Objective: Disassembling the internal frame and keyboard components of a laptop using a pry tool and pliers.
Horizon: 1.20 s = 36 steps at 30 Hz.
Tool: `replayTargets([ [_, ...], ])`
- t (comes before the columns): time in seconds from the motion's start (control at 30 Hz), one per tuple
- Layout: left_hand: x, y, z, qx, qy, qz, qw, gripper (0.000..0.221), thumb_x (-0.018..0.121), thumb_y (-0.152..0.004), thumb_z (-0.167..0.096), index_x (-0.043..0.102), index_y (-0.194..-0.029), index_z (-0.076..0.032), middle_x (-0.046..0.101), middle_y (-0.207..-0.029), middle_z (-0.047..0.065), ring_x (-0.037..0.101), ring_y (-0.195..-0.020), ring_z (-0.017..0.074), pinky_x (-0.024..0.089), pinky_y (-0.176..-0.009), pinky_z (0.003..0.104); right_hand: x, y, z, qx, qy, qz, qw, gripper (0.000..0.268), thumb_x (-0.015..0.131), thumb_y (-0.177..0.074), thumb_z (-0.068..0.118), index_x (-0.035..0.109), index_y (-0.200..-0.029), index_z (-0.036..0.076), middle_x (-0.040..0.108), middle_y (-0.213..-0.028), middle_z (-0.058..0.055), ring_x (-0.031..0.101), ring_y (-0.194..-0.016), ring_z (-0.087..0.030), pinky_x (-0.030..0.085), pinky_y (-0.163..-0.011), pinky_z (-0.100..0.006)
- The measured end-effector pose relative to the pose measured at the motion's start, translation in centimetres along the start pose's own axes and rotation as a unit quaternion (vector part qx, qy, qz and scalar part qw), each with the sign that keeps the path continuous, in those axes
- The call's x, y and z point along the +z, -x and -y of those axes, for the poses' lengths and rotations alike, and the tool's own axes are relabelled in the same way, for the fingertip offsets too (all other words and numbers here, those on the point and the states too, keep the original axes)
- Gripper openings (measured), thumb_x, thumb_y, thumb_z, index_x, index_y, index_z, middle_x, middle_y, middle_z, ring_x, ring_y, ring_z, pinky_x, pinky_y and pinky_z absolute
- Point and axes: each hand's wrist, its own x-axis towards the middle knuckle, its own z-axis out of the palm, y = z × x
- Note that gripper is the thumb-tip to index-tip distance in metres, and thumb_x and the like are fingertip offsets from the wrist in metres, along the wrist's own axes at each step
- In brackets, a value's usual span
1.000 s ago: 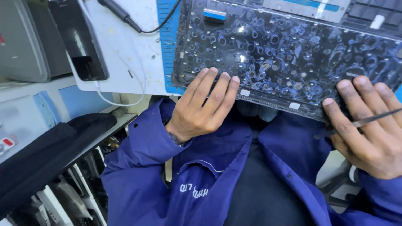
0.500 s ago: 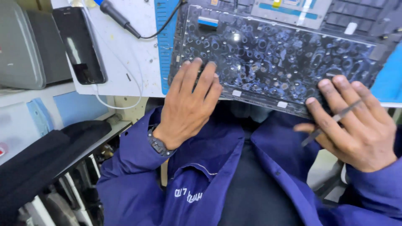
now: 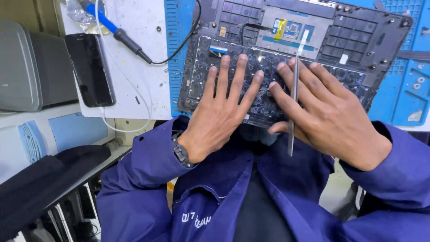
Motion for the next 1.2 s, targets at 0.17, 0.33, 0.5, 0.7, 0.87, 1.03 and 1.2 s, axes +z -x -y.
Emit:
replayTargets([
  [0.17,1.1,-0.2,-0.3,-0.021,0.019,-0.068,0.997,0.054,0.047,-0.113,-0.027,0.04,-0.163,-0.011,0.036,-0.161,0.03,0.041,-0.146,0.0512,0.039,-0.12,0.057,0.7,-2.1,-0.1,-0.008,0.0,-0.001,1.0,0.08,0.045,-0.101,0.068,0.051,-0.151,0.005,0.053,-0.156,-0.023,0.054,-0.144,-0.037,0.042,-0.124,-0.048],
  [0.33,1.6,-0.3,-0.8,-0.056,-0.008,-0.109,0.992,0.044,0.035,-0.118,-0.021,0.041,-0.16,-0.012,0.046,-0.155,0.028,0.052,-0.14,0.0481,0.047,-0.115,0.055,-3.7,0.8,-0.2,-0.038,-0.073,0.029,0.996,0.084,0.046,-0.1,0.062,0.037,-0.158,0.001,0.047,-0.161,-0.03,0.047,-0.15,-0.045,0.037,-0.126,-0.056],
  [0.5,2.4,-0.3,-1.3,-0.062,0.015,-0.154,0.986,0.04,0.044,-0.122,-0.026,0.044,-0.159,-0.01,0.046,-0.154,0.03,0.05,-0.139,0.0501,0.046,-0.115,0.058,-10.5,0.7,-1.0,-0.128,-0.094,0.066,0.985,0.05,0.059,-0.095,0.039,0.066,-0.125,-0.001,0.074,-0.123,-0.03,0.073,-0.117,-0.046,0.061,-0.096,-0.057],
  [0.7,2.6,-0.1,-1.2,-0.073,0.052,-0.167,0.982,0.043,0.046,-0.118,-0.024,0.04,-0.158,-0.01,0.048,-0.154,0.024,0.045,-0.142,0.0474,0.041,-0.119,0.056,-4.9,-6.2,-5.8,-0.116,0.111,-0.043,0.986,0.007,0.063,-0.117,0.022,0.068,-0.121,0.019,0.077,-0.147,-0.009,0.073,-0.138,-0.031,0.061,-0.109,-0.039],
  [0.87,2.9,-0.1,-1.7,-0.107,0.062,-0.213,0.969,0.041,0.044,-0.112,-0.019,0.056,-0.151,-0.016,0.055,-0.143,0.016,0.049,-0.136,0.0468,0.042,-0.117,0.054,1.2,-10.7,-8.5,-0.158,0.07,-0.041,0.984,0.033,0.071,-0.1,0.007,0.073,-0.132,0.017,0.066,-0.155,-0.011,0.063,-0.142,-0.031,0.054,-0.112,-0.042],
  [1.03,3.0,0.0,-1.7,-0.125,0.066,-0.217,0.966,0.038,0.045,-0.112,-0.021,0.061,-0.147,-0.018,0.056,-0.138,0.015,0.052,-0.131,0.0447,0.044,-0.115,0.051,2.9,-12.2,-8.6,-0.19,-0.003,-0.025,0.981,0.047,0.066,-0.086,-0.009,0.074,-0.128,0.011,0.062,-0.158,-0.017,0.059,-0.145,-0.035,0.054,-0.113,-0.048],
  [1.2,2.9,0.2,-1.7,-0.109,0.065,-0.206,0.97,0.041,0.044,-0.113,-0.023,0.058,-0.151,-0.017,0.054,-0.141,0.016,0.05,-0.133,0.0456,0.041,-0.118,0.051,2.9,-12.2,-8.4,-0.188,0.024,-0.052,0.98,0.02,0.061,-0.095,-0.009,0.064,-0.105,0.009,0.066,-0.153,-0.019,0.066,-0.142,-0.034,0.054,-0.111,-0.043],
])
